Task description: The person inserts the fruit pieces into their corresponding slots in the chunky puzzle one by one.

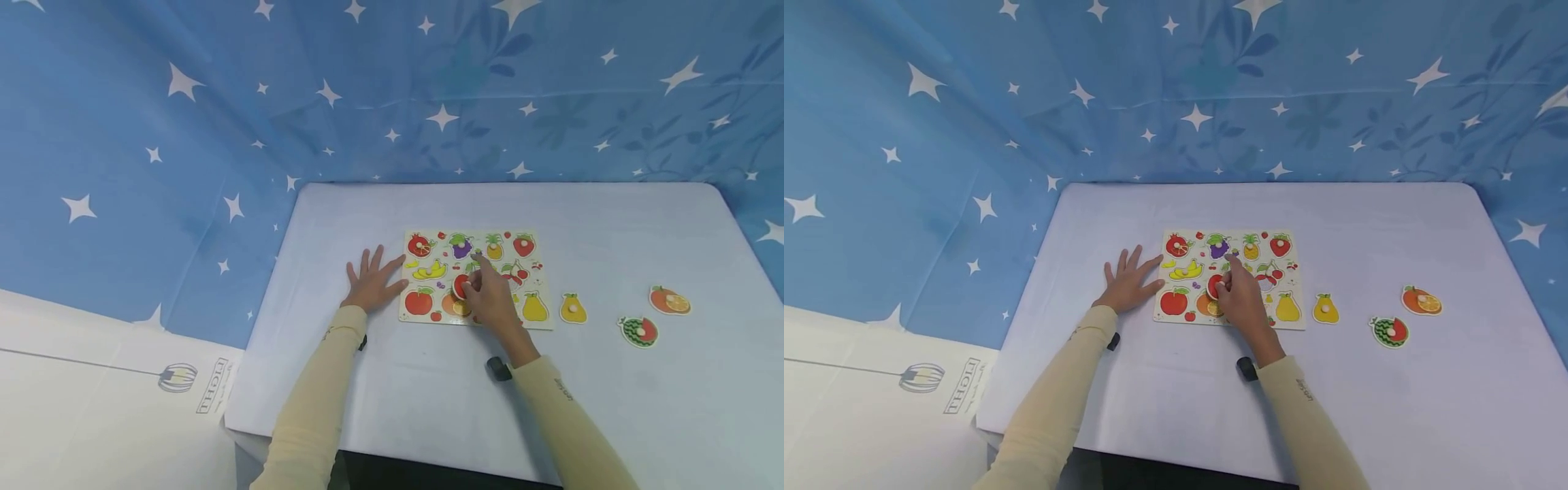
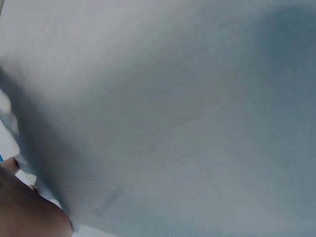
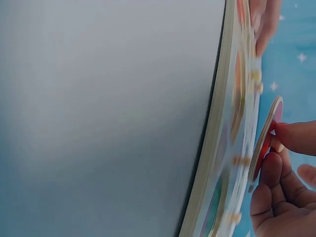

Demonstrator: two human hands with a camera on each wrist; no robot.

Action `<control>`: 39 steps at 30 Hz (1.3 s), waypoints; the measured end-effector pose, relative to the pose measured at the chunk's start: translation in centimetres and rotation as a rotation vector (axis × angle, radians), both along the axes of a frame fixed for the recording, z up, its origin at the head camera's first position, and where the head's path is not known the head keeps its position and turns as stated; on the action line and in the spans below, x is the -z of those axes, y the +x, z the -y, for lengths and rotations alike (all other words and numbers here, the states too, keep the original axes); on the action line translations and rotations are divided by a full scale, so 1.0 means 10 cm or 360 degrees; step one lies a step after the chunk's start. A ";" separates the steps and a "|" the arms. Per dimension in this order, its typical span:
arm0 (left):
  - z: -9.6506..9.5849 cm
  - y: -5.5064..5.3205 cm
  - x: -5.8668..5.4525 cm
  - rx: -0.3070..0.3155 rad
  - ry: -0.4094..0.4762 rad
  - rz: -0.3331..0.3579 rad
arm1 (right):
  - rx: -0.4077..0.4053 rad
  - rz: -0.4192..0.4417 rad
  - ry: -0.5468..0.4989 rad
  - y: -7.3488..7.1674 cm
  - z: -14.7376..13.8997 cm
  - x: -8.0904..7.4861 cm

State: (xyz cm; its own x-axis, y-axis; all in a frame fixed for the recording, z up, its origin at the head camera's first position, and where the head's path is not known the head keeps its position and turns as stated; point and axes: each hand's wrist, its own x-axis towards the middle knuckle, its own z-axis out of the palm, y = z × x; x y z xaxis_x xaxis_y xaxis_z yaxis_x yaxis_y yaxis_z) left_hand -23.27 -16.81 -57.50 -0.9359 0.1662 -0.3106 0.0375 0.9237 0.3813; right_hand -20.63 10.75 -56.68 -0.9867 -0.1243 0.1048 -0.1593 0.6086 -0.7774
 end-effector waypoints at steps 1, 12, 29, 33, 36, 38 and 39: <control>0.00 0.01 0.00 0.0000 0.0001 -0.0004 | -0.0015 0.0007 -0.0012 0.01 0.06 -0.01; 0.00 0.01 -0.04 0.0009 -0.0010 -0.0007 | -0.0194 0.0026 0.0048 0.16 0.63 0.02; -0.02 0.03 -0.04 0.0035 -0.0009 -0.0034 | -0.0303 -0.0025 0.0264 0.17 0.90 0.05; -0.02 0.01 -0.02 0.0038 -0.0050 -0.0015 | -0.0335 -0.0044 0.0308 0.15 0.91 0.07; -0.01 -0.01 0.01 0.0035 -0.0057 0.0019 | -0.0355 -0.0029 0.0333 0.13 0.91 0.07; 0.01 -0.03 0.05 0.0030 -0.0045 0.0023 | -0.0363 -0.0030 0.0338 0.12 0.92 0.07; 0.02 -0.04 0.07 0.0030 -0.0044 0.0024 | -0.0368 -0.0035 0.0338 0.11 0.92 0.08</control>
State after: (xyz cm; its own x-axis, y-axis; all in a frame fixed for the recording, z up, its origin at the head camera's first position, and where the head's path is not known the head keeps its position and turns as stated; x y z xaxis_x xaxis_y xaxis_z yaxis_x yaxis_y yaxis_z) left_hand -23.70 -16.98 -58.18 -0.9278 0.1748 -0.3296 0.0492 0.9331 0.3562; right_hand -19.49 1.52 -57.43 -0.9274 -0.3667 0.0734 -0.3278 0.7027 -0.6315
